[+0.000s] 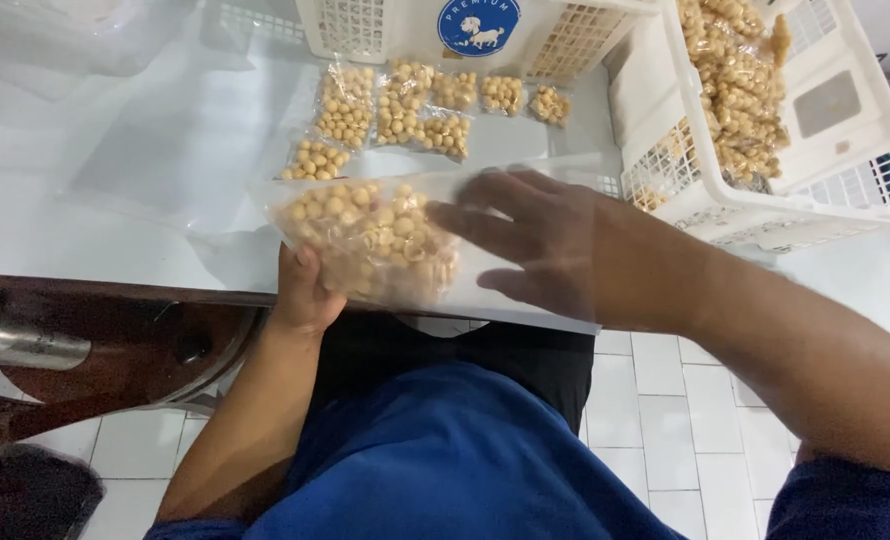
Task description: The person picks up small round snacks from white baskets and places them into clear plastic bags on a table. They handle the snacks by hand and arrange the filled bags in rows.
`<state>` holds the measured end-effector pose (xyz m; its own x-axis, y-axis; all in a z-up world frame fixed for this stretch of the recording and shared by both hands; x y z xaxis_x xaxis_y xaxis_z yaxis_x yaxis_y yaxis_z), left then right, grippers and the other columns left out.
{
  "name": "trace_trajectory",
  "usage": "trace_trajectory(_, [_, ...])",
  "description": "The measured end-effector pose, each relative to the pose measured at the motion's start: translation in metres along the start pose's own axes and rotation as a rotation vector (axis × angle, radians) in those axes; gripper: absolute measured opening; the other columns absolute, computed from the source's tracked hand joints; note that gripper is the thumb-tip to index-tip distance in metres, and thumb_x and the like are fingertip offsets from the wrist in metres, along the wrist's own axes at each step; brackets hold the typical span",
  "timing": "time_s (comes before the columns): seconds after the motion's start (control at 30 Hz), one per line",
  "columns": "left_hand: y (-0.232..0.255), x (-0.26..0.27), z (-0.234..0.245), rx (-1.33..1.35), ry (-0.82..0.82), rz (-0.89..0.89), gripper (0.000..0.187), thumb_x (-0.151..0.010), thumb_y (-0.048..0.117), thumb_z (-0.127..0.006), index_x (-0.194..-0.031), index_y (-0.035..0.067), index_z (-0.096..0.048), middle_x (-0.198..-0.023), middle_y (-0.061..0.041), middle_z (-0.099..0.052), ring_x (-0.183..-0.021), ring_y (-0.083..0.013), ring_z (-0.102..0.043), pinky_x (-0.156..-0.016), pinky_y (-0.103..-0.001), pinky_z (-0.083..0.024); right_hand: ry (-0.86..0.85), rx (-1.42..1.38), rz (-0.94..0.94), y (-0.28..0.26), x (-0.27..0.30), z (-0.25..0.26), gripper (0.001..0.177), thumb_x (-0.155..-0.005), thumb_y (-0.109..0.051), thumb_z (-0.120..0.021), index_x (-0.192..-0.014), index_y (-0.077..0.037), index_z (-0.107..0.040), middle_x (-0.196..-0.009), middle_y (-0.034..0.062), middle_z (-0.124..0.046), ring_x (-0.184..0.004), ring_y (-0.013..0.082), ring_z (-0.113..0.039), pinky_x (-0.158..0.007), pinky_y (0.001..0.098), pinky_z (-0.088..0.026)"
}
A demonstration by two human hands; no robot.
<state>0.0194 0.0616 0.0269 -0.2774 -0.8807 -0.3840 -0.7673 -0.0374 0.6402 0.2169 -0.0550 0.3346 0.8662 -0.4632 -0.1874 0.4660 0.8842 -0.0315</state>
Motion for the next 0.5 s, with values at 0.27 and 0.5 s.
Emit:
trace_trajectory(0.27, [0.015, -0.013, -0.036, -0.015, -0.059, -0.025, 0.111, -0.107, 0.062, -0.093, -0.183, 0.004, -0.036, -0.178, -0.016, -0.057, -0.171, -0.0377, -0.054, -0.141, -0.061, -0.054, -0.254, -0.113, 0.055, 0.029, 0.002, -0.067, 0.083, -0.117, -0.014, -0.062, -0.187, 0.002, -0.021, -0.196, 0.0279, -0.027, -0.183, 0.0436, -0.027, -0.149, 0.0538, -0.026])
trace_trajectory(0.5, [0.016, -0.010, -0.026, -0.025, -0.038, -0.022, 0.109, -0.110, 0.063, -0.089, -0.185, 0.004, -0.035, -0.175, -0.013, -0.059, -0.168, -0.0345, -0.058, -0.140, -0.056, -0.055, -0.341, -0.375, -0.279, 0.040, -0.025, -0.065, 0.063, -0.120, -0.014, -0.058, -0.180, -0.008, -0.042, -0.145, 0.0239, -0.072, -0.124, 0.0414, -0.077, -0.100, 0.0509, -0.064])
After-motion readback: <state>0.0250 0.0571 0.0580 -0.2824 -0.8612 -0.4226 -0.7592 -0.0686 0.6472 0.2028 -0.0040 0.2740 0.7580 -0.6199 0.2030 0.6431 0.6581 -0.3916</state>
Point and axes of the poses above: each hand's wrist, its own x-axis away from the middle knuckle, its own z-axis out of the back of the hand, y = z × x, the point moved 7 cm from there along -x, towards the middle knuckle
